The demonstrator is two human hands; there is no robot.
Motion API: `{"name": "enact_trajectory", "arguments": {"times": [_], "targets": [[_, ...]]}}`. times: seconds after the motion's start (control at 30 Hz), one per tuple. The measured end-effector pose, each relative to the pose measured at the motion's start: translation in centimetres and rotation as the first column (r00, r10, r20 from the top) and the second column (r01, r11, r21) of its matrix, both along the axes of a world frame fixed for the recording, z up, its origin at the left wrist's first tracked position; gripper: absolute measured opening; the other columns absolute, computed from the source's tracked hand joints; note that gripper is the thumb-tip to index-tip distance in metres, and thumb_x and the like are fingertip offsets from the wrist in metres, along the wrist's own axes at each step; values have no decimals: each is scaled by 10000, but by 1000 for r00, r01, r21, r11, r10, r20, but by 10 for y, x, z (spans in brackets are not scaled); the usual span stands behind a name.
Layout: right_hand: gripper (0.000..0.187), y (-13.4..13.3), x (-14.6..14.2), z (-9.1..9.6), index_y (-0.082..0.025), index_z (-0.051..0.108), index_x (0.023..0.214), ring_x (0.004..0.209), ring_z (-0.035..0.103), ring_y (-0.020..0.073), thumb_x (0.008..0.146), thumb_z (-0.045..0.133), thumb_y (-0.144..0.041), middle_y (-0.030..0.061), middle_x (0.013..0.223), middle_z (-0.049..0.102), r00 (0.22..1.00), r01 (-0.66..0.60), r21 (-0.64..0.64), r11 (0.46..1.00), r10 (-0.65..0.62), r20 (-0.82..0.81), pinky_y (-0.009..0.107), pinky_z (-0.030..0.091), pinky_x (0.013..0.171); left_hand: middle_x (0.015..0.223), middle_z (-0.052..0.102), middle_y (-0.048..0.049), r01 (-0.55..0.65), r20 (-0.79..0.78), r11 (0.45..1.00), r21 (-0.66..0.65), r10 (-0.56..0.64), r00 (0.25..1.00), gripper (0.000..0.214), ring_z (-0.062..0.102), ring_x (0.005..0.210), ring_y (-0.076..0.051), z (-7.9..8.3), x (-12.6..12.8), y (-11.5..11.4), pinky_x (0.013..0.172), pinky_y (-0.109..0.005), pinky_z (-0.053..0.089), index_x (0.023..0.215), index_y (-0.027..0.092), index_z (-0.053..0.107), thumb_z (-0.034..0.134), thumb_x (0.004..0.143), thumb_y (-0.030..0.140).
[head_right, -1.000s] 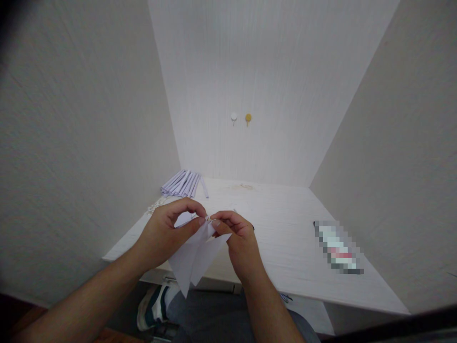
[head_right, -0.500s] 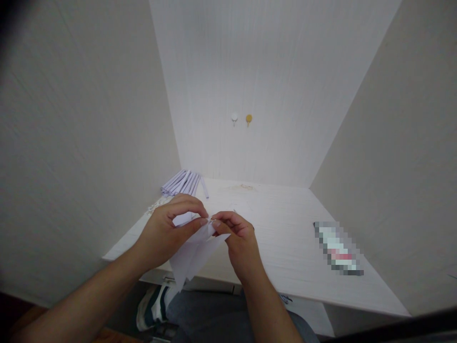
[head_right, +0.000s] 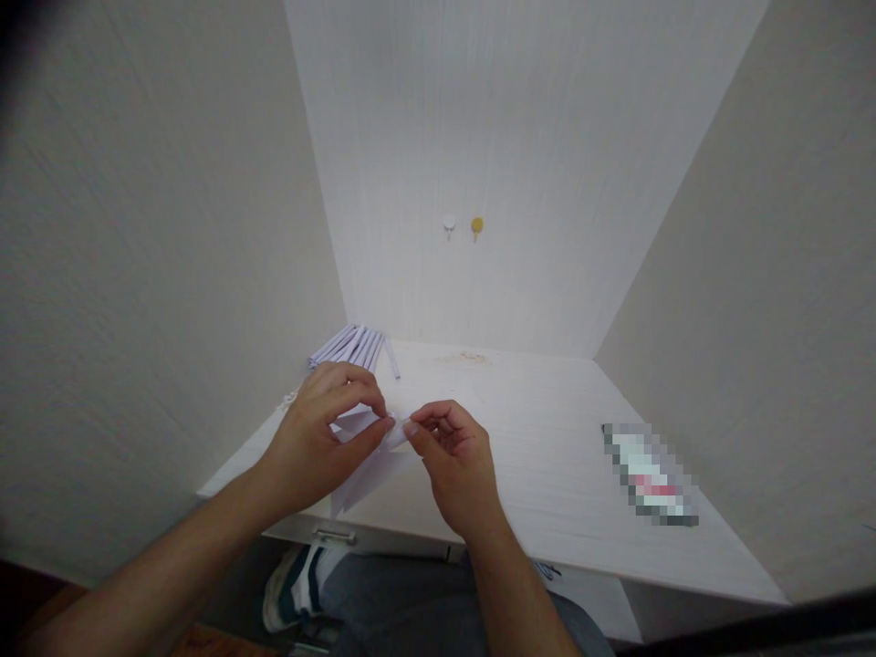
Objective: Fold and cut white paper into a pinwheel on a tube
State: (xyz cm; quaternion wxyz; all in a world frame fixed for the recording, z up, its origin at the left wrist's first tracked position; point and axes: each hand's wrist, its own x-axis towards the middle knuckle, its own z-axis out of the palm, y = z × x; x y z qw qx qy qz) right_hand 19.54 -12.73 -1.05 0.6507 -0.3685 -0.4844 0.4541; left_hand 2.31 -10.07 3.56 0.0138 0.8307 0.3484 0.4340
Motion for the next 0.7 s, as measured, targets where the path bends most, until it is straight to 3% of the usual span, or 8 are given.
{"name": "enact_trajectory", "arguments": {"times": [0.2,0.37,0.7], "targets": [[94,0,4,-3,-228,713,833,736,580,161,796,769,-294,7,794,681,994,8,20,1000,-10,110,296,437,673,945,634,-48,-4,-12,995,-100,3,1000,45,562,950,-239,0,0,0,853,-406,400,811,217,672,705,811,186],[94,-1,6,-3,-226,712,843,719,566,167,803,757,-298,6,765,659,986,-4,-4,1000,5,165,303,416,652,924,624,-45,75,27,976,-203,-71,997,56,565,926,-224,3,-1,0,849,-389,411,791,206,669,677,819,158],[109,3,7,-6,-218,719,842,733,571,165,780,759,-299,5,770,663,984,-58,-18,998,61,170,314,439,696,931,636,-33,141,9,959,-246,-143,990,107,580,926,-204,0,-5,2,845,-372,420,798,199,684,628,818,110]]}}
